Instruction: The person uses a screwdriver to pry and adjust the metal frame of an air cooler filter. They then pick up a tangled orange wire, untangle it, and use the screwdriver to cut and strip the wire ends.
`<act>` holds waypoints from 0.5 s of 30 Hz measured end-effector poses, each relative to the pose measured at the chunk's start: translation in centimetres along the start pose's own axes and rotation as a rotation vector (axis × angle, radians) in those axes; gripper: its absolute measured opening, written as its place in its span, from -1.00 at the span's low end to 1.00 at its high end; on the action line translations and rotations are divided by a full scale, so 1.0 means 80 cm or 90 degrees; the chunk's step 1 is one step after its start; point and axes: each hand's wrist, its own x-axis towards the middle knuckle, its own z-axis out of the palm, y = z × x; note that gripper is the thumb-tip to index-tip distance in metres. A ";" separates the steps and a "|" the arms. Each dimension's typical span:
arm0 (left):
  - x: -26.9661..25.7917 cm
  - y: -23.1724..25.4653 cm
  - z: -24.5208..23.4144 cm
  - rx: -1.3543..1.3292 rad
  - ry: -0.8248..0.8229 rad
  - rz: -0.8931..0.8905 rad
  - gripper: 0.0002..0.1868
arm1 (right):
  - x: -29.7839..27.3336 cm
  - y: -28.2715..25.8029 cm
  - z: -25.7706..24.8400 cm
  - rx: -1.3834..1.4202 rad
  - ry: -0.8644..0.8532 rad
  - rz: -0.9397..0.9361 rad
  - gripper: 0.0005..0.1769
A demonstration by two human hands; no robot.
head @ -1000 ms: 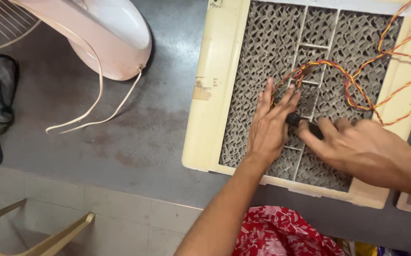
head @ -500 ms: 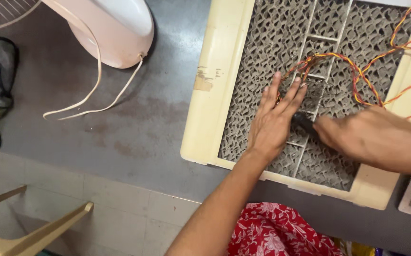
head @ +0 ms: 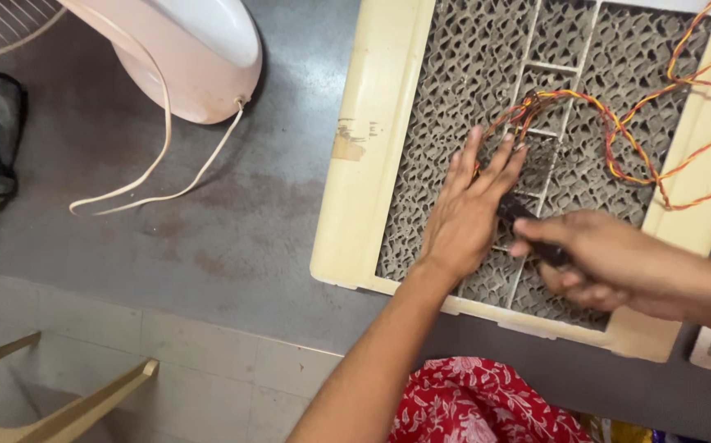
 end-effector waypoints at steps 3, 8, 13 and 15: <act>0.000 -0.001 -0.002 -0.004 -0.003 -0.004 -0.13 | 0.004 -0.010 -0.018 0.254 -0.092 0.123 -0.57; 0.007 0.006 -0.009 0.015 -0.030 -0.022 -0.07 | -0.025 -0.003 0.004 -0.014 0.311 -0.249 -0.44; 0.010 0.008 -0.020 -0.020 -0.032 -0.006 -0.08 | -0.021 -0.029 0.033 0.466 0.067 0.091 -0.61; 0.007 0.011 -0.022 -0.036 -0.039 -0.001 -0.05 | -0.025 -0.029 0.050 0.698 0.033 0.137 -0.59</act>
